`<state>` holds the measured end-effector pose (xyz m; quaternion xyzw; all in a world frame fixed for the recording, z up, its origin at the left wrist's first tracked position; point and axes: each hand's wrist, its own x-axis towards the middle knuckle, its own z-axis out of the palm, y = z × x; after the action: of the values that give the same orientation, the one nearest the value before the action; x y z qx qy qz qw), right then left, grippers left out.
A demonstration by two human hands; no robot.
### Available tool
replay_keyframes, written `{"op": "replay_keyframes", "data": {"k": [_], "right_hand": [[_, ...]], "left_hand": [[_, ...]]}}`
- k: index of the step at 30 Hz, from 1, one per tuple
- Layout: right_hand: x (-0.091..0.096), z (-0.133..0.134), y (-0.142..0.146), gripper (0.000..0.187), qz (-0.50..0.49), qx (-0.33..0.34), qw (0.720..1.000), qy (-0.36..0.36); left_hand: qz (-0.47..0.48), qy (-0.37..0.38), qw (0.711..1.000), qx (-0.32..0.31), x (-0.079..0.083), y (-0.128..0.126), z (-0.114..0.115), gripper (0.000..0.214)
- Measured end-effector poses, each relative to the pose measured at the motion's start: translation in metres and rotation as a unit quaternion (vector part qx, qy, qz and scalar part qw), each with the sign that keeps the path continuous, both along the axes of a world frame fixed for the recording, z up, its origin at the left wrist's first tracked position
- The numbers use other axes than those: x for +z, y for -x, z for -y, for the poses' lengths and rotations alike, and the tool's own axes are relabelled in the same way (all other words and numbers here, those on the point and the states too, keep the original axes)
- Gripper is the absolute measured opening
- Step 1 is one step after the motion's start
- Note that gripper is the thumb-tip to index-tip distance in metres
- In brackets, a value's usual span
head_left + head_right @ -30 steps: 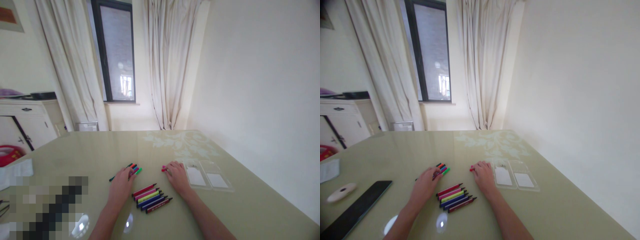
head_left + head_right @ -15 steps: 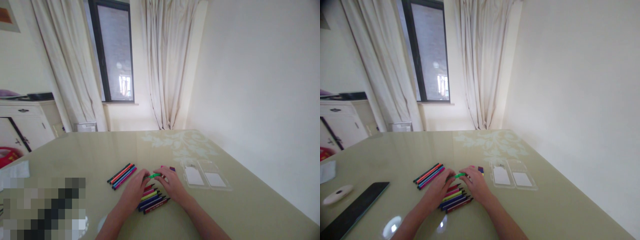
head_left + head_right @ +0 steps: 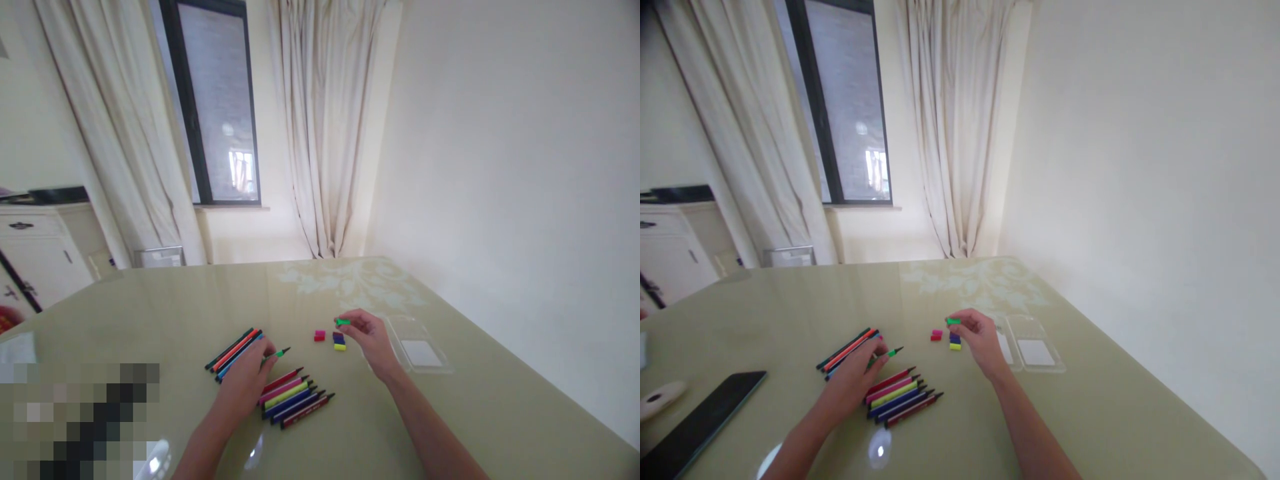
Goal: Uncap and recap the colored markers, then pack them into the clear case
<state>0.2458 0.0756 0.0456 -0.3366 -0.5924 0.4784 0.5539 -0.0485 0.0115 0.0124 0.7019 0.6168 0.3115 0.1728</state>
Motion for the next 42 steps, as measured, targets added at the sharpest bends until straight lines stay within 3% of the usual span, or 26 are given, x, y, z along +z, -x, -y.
{"op": "replay_keyframes", "data": {"k": [6,11,15,18,21,26,30,33,36,39,42], "right_hand": [[0.000,-0.001,-0.001,0.028,0.002,0.018,1.000,0.011],[-0.006,-0.005,0.001,0.024,0.132,-0.064,0.988,-0.055],[-0.020,-0.002,0.016,0.012,0.315,-0.106,0.934,-0.127],[-0.027,0.003,0.031,0.012,0.414,-0.088,0.893,-0.153],[-0.031,0.006,0.041,0.011,0.475,-0.082,0.858,-0.175],[-0.033,0.004,0.043,0.009,0.513,-0.099,0.832,-0.187],[-0.030,0.005,0.042,0.010,0.500,-0.109,0.841,-0.177],[-0.025,0.014,0.046,0.019,0.424,-0.085,0.884,-0.178],[-0.021,0.026,0.052,0.029,0.304,-0.019,0.938,-0.168],[-0.015,0.031,0.055,0.020,0.247,0.016,0.957,-0.151],[-0.008,0.025,0.046,0.017,0.213,0.013,0.969,-0.122]], "left_hand": [[-0.037,0.045,0.998,-0.009,-0.005,-0.005,0.002,0.015],[-0.030,0.063,0.997,-0.015,-0.004,-0.009,0.001,0.022],[-0.037,0.060,0.997,-0.002,-0.001,-0.003,-0.002,0.027],[-0.070,0.017,0.993,0.096,0.002,0.010,-0.003,0.025],[-0.143,0.013,0.974,0.174,0.002,0.021,-0.001,0.020],[-0.190,0.043,0.963,0.186,0.001,0.023,0.001,0.013],[-0.176,0.028,0.973,0.148,0.003,0.013,0.000,0.015],[-0.107,-0.007,0.992,0.070,0.008,-0.004,0.001,0.017],[-0.014,0.002,1.000,-0.006,0.012,-0.026,0.004,0.022],[0.038,-0.003,0.998,-0.055,0.014,-0.043,0.009,0.026],[0.050,-0.001,0.996,-0.071,0.017,-0.044,0.012,0.030]]}}
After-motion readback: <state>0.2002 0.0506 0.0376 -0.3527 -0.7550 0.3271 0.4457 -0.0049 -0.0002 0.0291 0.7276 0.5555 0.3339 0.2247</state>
